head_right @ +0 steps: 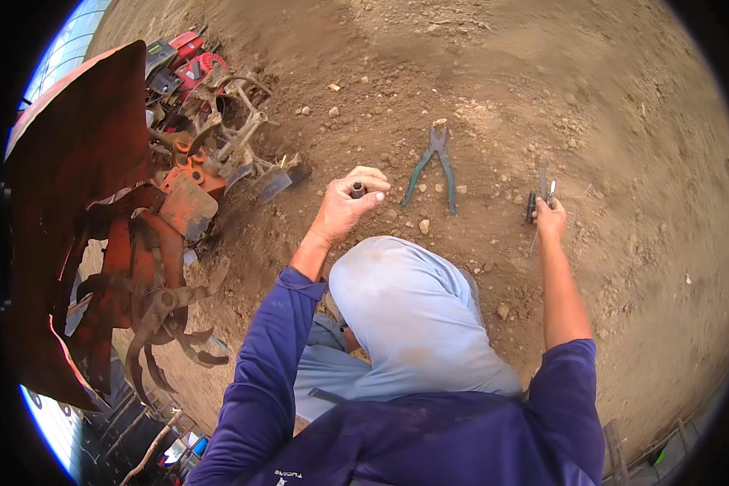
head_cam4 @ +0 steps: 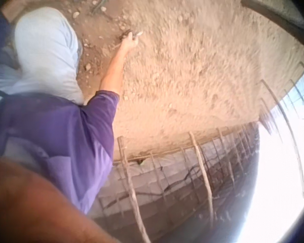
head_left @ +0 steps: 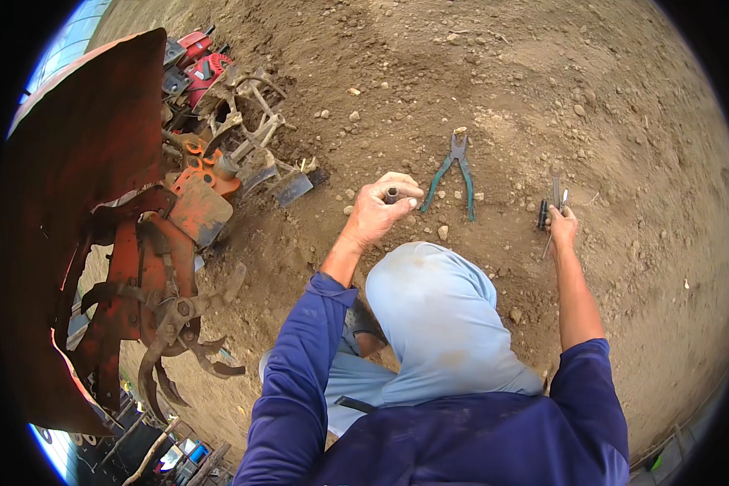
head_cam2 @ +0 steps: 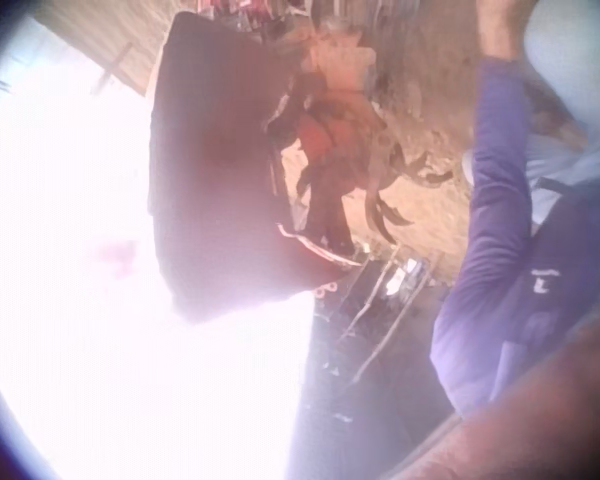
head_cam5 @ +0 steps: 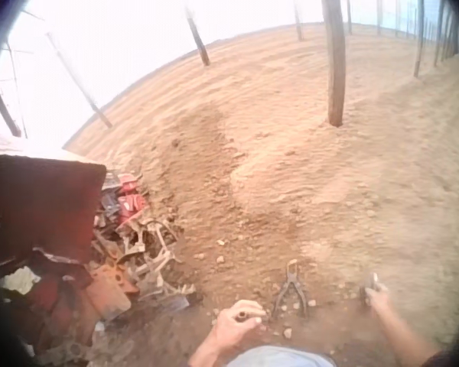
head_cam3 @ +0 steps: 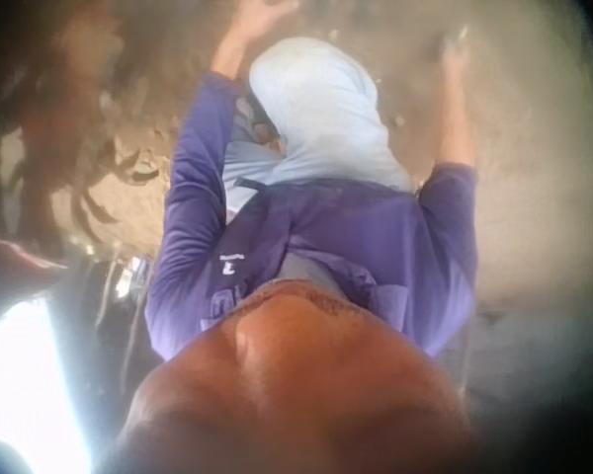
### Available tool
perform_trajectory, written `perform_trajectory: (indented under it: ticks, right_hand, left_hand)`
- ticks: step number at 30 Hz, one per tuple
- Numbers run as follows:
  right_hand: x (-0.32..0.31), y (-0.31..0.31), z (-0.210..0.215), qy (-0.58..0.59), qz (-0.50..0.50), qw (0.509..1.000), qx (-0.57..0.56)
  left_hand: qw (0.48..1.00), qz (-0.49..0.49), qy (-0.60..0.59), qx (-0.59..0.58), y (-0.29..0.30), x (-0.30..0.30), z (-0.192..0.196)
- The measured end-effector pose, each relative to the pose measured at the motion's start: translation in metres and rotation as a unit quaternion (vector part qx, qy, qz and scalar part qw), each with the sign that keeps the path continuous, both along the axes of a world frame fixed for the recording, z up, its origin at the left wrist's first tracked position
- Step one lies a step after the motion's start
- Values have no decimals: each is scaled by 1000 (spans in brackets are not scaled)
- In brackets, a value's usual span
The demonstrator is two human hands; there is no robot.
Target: The person approaches a red walk-behind tiller, squats, and uses pliers and a wrench to remove a metal pin and a small bracket from the tiller's undercarriage. After standing and retrieving a blue cordless impact driver, the person returns to the tiller and uses the impact driver to remove bolts from the machine's frame.
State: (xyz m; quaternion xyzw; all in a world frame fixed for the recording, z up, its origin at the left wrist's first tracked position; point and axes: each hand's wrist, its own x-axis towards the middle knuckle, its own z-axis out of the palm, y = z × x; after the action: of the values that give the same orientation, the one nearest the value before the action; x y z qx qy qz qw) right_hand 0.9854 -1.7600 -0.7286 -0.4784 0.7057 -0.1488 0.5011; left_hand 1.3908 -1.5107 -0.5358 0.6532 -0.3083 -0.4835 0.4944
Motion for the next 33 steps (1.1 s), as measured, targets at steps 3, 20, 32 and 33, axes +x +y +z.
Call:
perform_trajectory:
  ticks: [3,20,32,33]
  right_hand:
    - [-12,-43,-4,-21,-15,998,52]
    - [3,-1,38,297,332,890,-99]
    - [13,-2,47,-184,132,960,164]
    - [31,4,66,-256,114,941,192]
  left_hand:
    - [999,23,-22,-3,-11,-4,-8]
    - [987,-129,33,92,-88,-9,12]
    - [985,-36,-170,1,-70,-33,80]
    - [985,4,-168,28,-58,-28,83]
